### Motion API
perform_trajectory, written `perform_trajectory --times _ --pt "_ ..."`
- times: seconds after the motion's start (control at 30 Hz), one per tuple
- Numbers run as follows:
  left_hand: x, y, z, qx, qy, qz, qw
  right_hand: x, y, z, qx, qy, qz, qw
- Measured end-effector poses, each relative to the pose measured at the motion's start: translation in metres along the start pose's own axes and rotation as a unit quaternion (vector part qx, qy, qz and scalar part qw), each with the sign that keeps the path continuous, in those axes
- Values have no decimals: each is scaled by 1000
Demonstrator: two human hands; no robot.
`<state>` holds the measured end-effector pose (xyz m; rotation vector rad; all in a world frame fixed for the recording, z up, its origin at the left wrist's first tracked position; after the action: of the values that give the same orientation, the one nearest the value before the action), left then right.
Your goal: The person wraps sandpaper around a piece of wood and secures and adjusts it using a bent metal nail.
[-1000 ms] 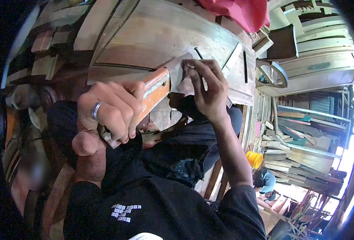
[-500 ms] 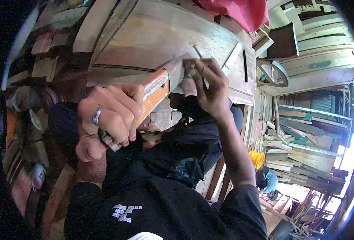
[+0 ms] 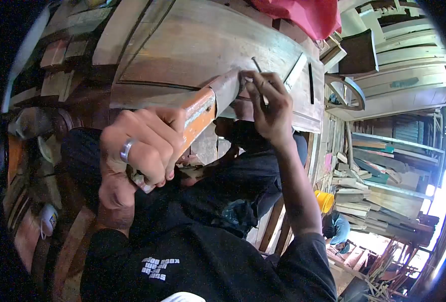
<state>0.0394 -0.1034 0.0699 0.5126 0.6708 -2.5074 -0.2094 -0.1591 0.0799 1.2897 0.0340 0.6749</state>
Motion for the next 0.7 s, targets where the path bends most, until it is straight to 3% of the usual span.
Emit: perform_trajectory --times 0.07,0.17,0.27,0.33,0.37,0.47,0.63,0.67,0.7 --pt "-2 -3 1 -27 -3 6 1000 1 1 0 -6 -38 2 999" --pt "-5 -5 1 -35 17 -2 999 11 3 -6 -2 27 48 998" --pt "-4 -3 4 -18 10 3 1000 -8 -1 1 -23 -40 88 995" --pt "-3 -4 2 -24 6 11 1000 7 3 -1 -18 -36 79 996" --pt "-3 -5 1 -28 4 11 1000 6 1 -2 -30 49 45 997" --pt "-4 -2 3 -22 11 -1 1000 -9 -7 1 -44 4 91 995" --pt "-1 2 -4 -33 -8 -17 999 8 1 -1 -27 81 32 996" --pt "-1 3 -3 -33 -7 -20 999 5 -1 -1 -26 78 31 996" --pt "-1 4 -2 -26 -5 -18 999 -3 -4 0 -26 12 62 998"
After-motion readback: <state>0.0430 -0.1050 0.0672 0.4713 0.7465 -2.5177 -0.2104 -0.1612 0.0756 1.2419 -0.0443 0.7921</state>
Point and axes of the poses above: each hand's wrist, its own z-axis towards the middle knuckle, its own y-axis out of the back of the hand, x = y × z, the point moved 2 cm from there along z, towards the middle knuckle, and after that the axes turned 13 degrees about -z, right-handed, at the moved point
